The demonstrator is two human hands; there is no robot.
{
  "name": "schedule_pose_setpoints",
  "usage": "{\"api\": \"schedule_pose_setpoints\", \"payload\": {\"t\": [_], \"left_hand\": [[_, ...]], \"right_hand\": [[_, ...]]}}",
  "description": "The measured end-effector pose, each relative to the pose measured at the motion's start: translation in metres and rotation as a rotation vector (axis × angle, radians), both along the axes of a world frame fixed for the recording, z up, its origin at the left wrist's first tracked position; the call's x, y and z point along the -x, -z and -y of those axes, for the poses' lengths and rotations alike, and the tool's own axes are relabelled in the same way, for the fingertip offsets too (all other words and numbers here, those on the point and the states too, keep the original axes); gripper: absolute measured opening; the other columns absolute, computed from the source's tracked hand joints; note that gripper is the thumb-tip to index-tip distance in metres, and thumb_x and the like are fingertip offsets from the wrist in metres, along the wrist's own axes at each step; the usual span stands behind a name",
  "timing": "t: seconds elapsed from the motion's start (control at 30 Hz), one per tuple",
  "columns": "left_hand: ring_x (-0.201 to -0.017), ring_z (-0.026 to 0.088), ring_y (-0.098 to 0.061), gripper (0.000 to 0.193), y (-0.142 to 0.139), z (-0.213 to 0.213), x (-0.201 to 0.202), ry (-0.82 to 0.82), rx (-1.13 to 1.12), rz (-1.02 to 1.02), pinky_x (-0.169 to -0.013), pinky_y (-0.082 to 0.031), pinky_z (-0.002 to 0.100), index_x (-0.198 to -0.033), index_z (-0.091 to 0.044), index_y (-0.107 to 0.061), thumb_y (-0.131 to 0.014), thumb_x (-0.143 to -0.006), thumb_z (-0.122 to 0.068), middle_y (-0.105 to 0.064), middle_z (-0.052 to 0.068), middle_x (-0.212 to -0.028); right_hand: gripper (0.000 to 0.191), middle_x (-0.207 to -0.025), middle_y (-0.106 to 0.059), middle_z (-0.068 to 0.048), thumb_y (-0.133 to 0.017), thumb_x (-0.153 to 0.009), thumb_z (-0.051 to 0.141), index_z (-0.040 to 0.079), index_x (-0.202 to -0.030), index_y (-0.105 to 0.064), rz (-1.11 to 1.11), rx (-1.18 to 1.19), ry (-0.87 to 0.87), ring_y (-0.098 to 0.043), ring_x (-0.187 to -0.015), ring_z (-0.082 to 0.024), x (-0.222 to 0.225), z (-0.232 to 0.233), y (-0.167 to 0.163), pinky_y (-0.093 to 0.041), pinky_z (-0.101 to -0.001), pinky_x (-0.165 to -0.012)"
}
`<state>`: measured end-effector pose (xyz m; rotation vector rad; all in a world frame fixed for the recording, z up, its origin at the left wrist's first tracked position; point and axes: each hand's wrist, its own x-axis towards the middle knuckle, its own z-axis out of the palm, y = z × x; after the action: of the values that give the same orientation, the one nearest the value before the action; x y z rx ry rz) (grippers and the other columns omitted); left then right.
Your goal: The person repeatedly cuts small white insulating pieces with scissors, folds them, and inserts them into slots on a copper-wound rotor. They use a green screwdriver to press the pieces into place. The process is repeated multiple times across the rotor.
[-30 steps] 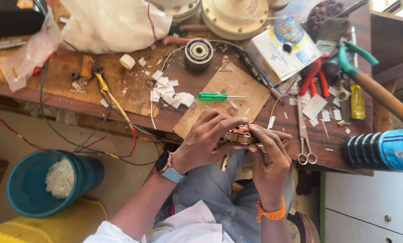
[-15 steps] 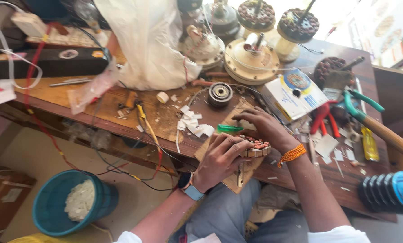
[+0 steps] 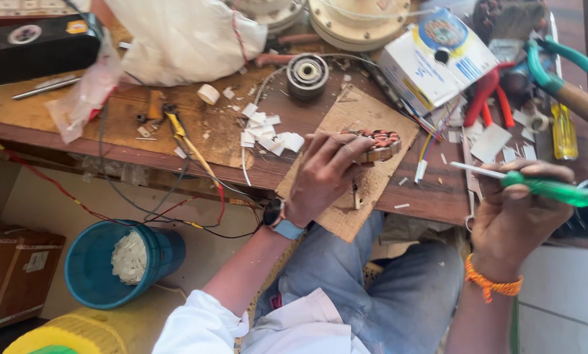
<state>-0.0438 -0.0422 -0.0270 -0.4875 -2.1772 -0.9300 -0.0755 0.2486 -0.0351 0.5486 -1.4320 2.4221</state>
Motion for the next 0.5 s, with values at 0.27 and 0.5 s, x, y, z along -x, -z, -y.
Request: {"api": "schedule_pose_setpoints", "payload": {"t": [0.27, 0.5], "left_hand": [[-0.112, 0.032, -0.061, 0.055, -0.033, 0.014, 0.001, 0.223, -0.025, 0.315, -0.102, -0.049, 0.042, -0.133, -0.014, -0.063, -0.084, -0.084, -0.02, -0.067, 0.008, -0.117], [-0.12, 0.032, -0.057, 0.058, -0.052, 0.001, -0.012, 0.132, -0.03, 0.297, -0.103, -0.043, 0.046, -0.138, -0.014, -0.059, -0.081, -0.085, -0.023, -0.064, 0.01, -0.127]], "right_hand": [[0.055, -0.115, -0.07, -0.021, -0.086, -0.096, 0.006, -0.003, -0.136, -0.048, 0.102, -0.128, -0.021, -0.074, -0.103, -0.027, -0.03, 0.026, -0.017, -0.064, -0.041, -0.097], [0.049, -0.116, -0.071, -0.023, -0.082, -0.098, 0.004, -0.007, -0.133, -0.05, 0.049, -0.285, 0.001, -0.074, -0.11, -0.029, -0.027, 0.045, -0.031, -0.061, -0.0379, -0.101]]}}
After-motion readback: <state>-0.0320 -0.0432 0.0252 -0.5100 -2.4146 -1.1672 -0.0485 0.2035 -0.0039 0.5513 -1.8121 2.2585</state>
